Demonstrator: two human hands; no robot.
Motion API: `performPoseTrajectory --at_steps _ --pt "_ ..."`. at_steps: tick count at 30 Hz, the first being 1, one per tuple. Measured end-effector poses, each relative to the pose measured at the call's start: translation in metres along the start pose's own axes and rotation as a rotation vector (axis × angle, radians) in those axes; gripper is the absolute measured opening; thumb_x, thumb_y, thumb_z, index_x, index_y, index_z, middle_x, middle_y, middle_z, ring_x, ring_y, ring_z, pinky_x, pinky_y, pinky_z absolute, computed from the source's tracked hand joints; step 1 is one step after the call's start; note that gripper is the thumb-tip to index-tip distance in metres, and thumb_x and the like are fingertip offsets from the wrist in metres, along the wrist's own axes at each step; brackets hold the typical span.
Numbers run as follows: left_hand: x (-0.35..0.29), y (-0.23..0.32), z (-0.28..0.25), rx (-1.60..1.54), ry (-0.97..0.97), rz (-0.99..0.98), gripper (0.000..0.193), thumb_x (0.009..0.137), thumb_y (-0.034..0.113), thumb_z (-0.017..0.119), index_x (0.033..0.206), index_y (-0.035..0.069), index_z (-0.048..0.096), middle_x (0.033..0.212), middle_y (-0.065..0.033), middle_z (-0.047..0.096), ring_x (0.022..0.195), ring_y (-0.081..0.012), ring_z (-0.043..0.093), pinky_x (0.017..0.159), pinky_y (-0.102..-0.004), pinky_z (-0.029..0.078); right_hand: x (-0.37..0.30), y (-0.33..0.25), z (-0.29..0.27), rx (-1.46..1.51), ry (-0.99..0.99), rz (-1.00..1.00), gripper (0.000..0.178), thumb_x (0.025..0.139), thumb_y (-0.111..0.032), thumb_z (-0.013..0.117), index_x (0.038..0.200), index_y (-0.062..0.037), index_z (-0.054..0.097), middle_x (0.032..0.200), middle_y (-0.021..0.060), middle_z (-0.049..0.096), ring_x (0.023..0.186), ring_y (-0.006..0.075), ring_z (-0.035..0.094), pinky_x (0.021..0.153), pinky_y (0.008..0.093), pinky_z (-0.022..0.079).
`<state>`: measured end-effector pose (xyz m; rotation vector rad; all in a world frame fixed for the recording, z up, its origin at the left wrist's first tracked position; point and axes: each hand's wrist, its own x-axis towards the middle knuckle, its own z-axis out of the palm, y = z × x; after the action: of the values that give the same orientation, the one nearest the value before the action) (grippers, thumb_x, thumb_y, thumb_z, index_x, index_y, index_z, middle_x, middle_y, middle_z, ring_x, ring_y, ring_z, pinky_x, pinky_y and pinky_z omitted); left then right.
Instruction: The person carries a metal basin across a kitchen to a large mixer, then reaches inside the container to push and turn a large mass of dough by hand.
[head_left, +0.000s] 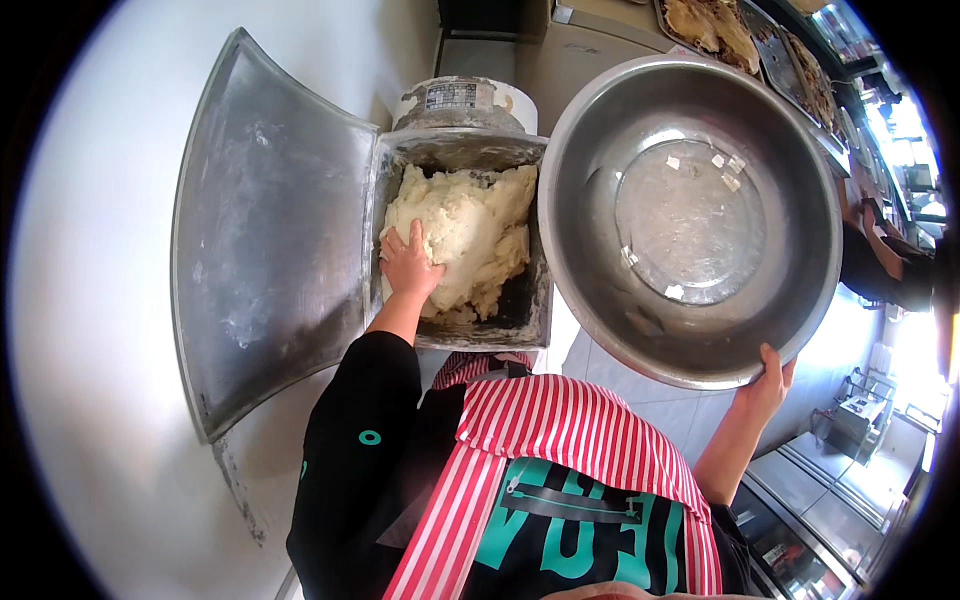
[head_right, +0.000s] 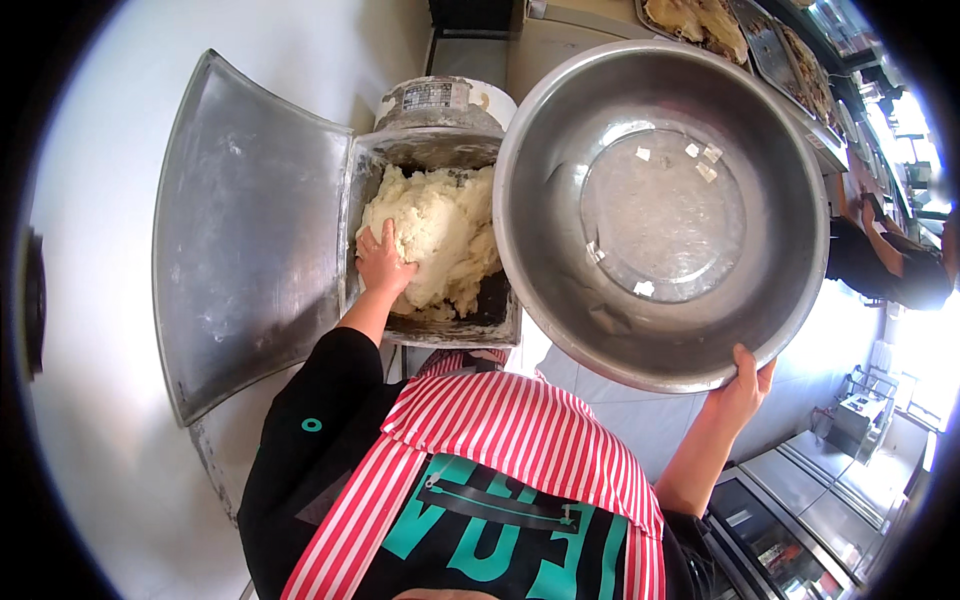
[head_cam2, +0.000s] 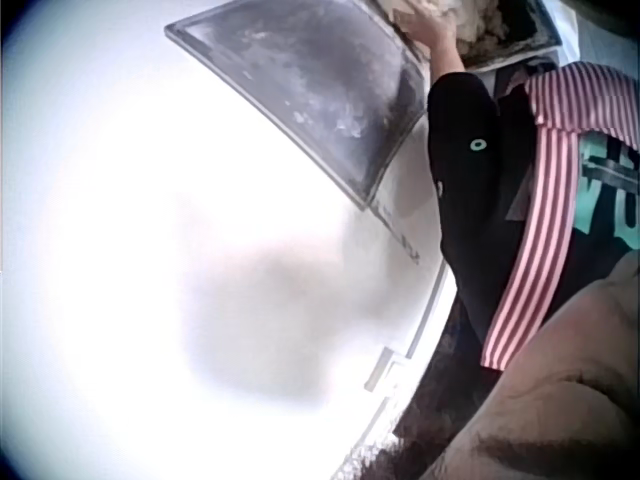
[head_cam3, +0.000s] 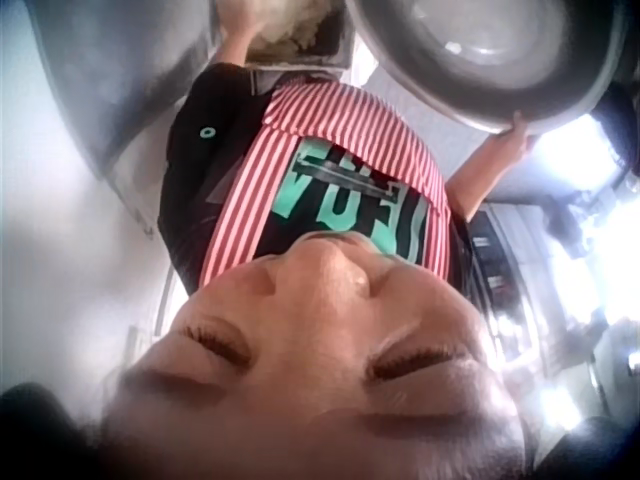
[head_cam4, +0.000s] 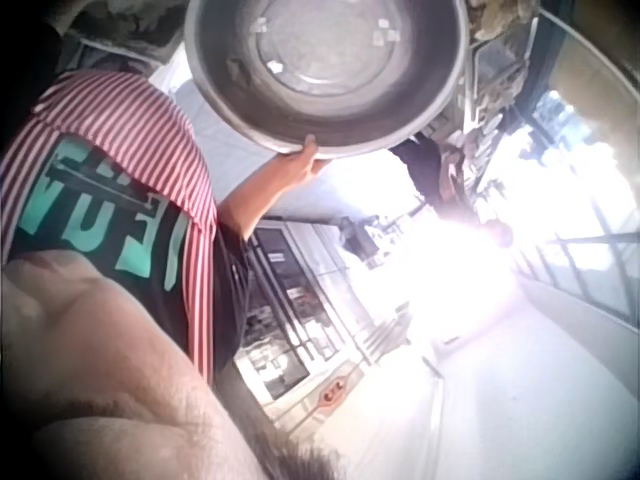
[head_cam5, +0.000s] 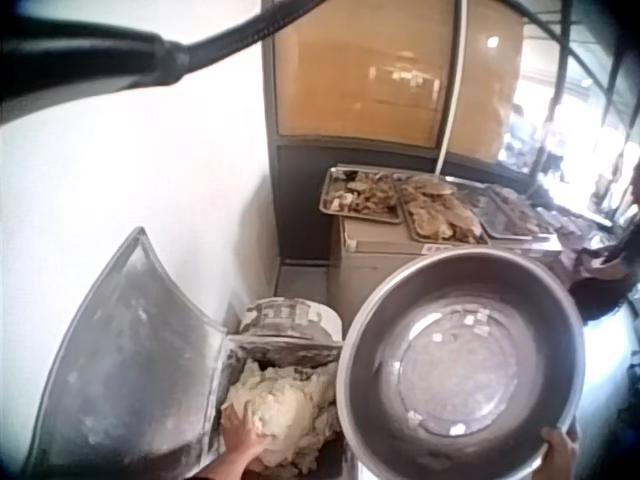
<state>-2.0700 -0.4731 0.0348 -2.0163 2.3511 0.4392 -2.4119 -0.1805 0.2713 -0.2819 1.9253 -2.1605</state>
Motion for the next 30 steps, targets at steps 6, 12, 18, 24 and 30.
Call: performPoseTrajectory --at_steps 6,12,18,24,30 --pt "0.025 -0.016 0.023 0.08 0.001 0.047 0.058 0.073 0.01 0.062 0.127 0.022 0.042 0.115 -0.0125 0.04 0.112 -0.0321 0.039 0.078 -0.0407 0.049 -0.005 -0.007 0.003 -0.011 -0.022 0.014 0.05 0.074 0.006 0.052 0.123 0.0014 0.045 0.108 0.0115 0.056 0.096 0.0225 0.055 0.085 0.0321 0.044" --pt "0.045 -0.044 0.044 0.007 -0.201 0.056 0.069 0.071 0.017 0.066 0.133 0.021 0.037 0.133 -0.0167 0.031 0.125 -0.0374 0.029 0.093 -0.0429 0.041 -0.009 -0.013 0.009 -0.006 -0.031 0.011 0.052 0.073 0.006 0.052 0.124 0.0016 0.044 0.11 0.0122 0.055 0.098 0.023 0.054 0.086 0.0329 0.043" --pt "-0.01 0.013 -0.008 -0.382 -0.192 0.076 0.112 0.057 0.039 0.079 0.143 0.027 0.008 0.147 -0.0223 0.004 0.134 -0.0423 0.007 0.098 -0.0661 0.019 -0.009 -0.013 0.001 -0.003 -0.023 0.023 0.053 0.073 0.005 0.052 0.125 0.0017 0.043 0.111 0.0125 0.054 0.099 0.0236 0.054 0.088 0.0334 0.042" --pt "0.0 0.044 0.001 -0.287 -0.259 -0.154 0.099 0.065 0.036 0.074 0.141 0.034 0.01 0.147 -0.0192 0.007 0.135 -0.0405 0.001 0.094 -0.0678 0.025 -0.007 -0.011 0.004 -0.031 -0.018 0.019 0.053 0.073 0.005 0.053 0.125 0.0022 0.043 0.111 0.0128 0.054 0.099 0.0237 0.054 0.087 0.0332 0.042" --pt "0.03 0.02 0.032 -0.18 -0.288 -0.144 0.068 0.075 0.024 0.066 0.132 0.03 0.03 0.14 -0.0136 0.022 0.131 -0.0348 0.015 0.086 -0.0596 0.038 -0.005 -0.008 0.005 -0.032 -0.006 0.007 0.052 0.073 0.005 0.053 0.125 0.0021 0.044 0.11 0.0125 0.054 0.098 0.0232 0.054 0.087 0.0327 0.042"
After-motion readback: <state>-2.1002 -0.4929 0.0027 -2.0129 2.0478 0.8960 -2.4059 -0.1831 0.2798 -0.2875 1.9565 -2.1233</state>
